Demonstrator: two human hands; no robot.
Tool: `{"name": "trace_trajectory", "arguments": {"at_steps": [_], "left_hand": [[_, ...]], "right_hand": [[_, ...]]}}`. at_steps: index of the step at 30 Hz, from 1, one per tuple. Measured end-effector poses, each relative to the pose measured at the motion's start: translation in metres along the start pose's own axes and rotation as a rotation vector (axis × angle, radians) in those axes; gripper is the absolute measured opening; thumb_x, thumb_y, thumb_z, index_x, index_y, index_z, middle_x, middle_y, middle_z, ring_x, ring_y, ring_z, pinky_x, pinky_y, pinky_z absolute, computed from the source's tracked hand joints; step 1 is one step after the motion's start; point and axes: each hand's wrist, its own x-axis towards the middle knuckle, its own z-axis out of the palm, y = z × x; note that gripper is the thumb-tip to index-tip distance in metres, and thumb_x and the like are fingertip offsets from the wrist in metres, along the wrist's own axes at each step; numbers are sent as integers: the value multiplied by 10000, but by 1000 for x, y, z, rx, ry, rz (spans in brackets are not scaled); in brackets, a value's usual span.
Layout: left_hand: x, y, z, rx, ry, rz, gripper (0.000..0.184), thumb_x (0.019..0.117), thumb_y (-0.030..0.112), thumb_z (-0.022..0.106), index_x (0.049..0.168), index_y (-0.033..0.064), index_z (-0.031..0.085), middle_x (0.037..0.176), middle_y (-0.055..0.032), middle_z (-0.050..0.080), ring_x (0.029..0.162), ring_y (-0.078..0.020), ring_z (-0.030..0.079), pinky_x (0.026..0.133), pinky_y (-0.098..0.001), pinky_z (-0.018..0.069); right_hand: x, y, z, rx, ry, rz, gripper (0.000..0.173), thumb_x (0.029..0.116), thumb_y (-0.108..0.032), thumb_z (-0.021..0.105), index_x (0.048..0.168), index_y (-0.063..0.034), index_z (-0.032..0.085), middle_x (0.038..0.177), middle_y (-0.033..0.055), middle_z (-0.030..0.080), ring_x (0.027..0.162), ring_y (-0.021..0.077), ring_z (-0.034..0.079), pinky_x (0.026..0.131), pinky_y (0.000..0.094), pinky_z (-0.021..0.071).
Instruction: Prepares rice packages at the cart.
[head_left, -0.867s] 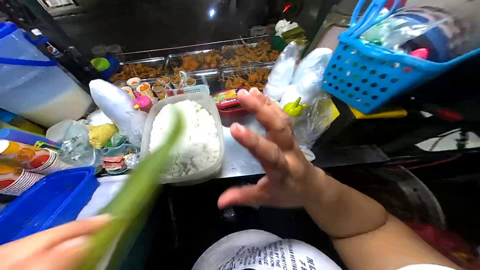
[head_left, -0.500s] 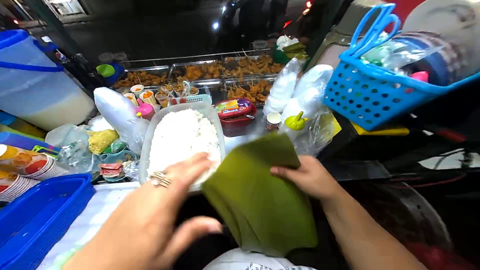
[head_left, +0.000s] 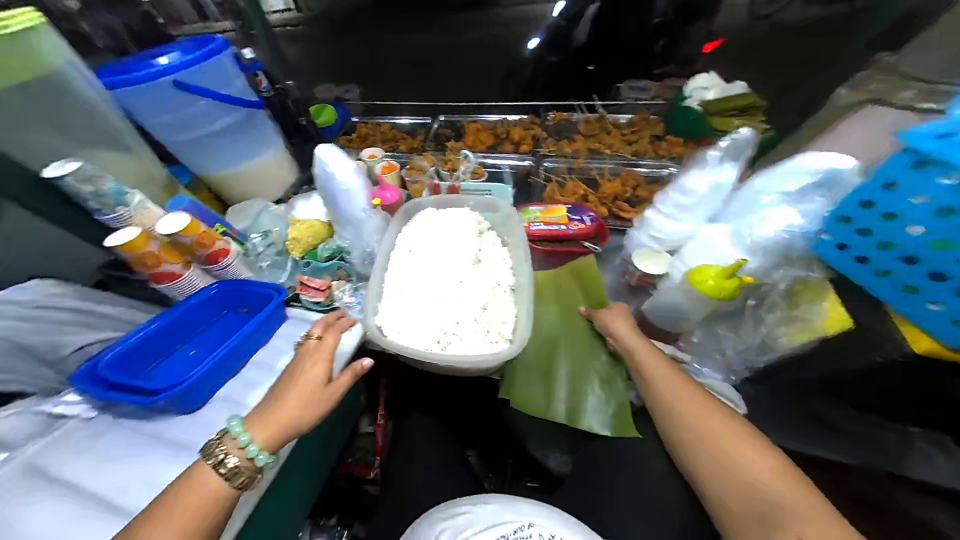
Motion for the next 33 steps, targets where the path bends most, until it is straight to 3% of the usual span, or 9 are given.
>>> {"name": "trace_trajectory", "arguments": {"at_steps": [5, 8, 13, 16, 18, 21, 27, 30, 33], "left_hand": [[-4, -9, 41, 28, -28, 0, 546, 998, 328, 637, 1442, 26, 536, 1594, -226, 376, 1444, -411, 403, 1169, -545, 354], [0, -10, 62, 35, -50, 64, 496, 1003, 295, 627, 1408, 14, 569, 1567, -245, 409, 1460, -411, 384, 1192, -533, 320], [29, -13, 24, 72, -34, -3, 306, 994, 69, 504, 1232, -17, 677, 1342, -239, 612, 1305, -403, 543, 1117, -554, 393], [69, -30, -7, 159, 89, -92, 235, 988, 7, 517, 1108, -31, 716, 1213, -245, 657, 1203, -427, 593, 1049, -591, 439], [103, -46, -20, 169, 167, -161, 229, 999, 32, 537, 1139, -46, 701, 1247, -278, 632, 1233, -467, 566, 1056, -634, 419], [157, -71, -22, 60, 220, -346, 291, 991, 69, 571, 1248, -29, 665, 1392, -295, 543, 1313, -504, 491, 1077, -673, 389], [224, -118, 11, 134, 168, -513, 355, 932, 71, 656, 1281, 10, 675, 1470, -329, 475, 1386, -574, 379, 1073, -749, 344], [241, -136, 20, 144, 108, -572, 381, 1013, 189, 597, 1364, 46, 634, 1526, -322, 421, 1422, -588, 315, 1077, -790, 270], [245, -141, 11, -51, 244, -532, 417, 1028, 211, 614, 1329, -78, 609, 1434, -388, 474, 1387, -587, 371, 1105, -786, 216]], "right_hand": [[6, 9, -6, -64, 92, 7, 519, 981, -253, 710, 1311, 124, 573, 1322, 354, 581, 1260, 469, 568, 1045, 635, 443], [2, 13, -9, -118, 94, -93, 597, 922, -244, 791, 1346, 105, 557, 1313, 352, 590, 1253, 475, 572, 1056, 649, 432], [-25, 2, -17, -266, 254, -475, 761, 921, -210, 765, 1502, 110, 392, 1471, 421, 416, 1386, 578, 406, 1158, 650, 331], [-54, -4, -18, -250, 333, -728, 592, 952, -180, 699, 1412, 130, 494, 1444, 428, 439, 1361, 593, 426, 1138, 645, 357], [-71, 4, -11, -241, 393, -920, 496, 958, -209, 638, 1315, 130, 576, 1382, 413, 505, 1297, 587, 491, 1085, 633, 417], [-88, 20, 4, -219, 435, -1102, 408, 953, -227, 616, 1201, 93, 673, 1286, 369, 582, 1166, 501, 598, 976, 532, 524], [-79, 40, 20, -222, 474, -1196, 296, 959, -209, 594, 1095, 11, 740, 1172, 267, 655, 1085, 353, 642, 985, 368, 520], [-73, 42, 25, -217, 461, -1177, 282, 956, -221, 589, 1078, -20, 744, 1132, 223, 662, 1057, 296, 642, 969, 327, 518], [-70, 39, 26, -184, 398, -1165, 276, 958, -225, 592, 1058, -20, 747, 1108, 208, 664, 1047, 253, 637, 944, 282, 514]]}}
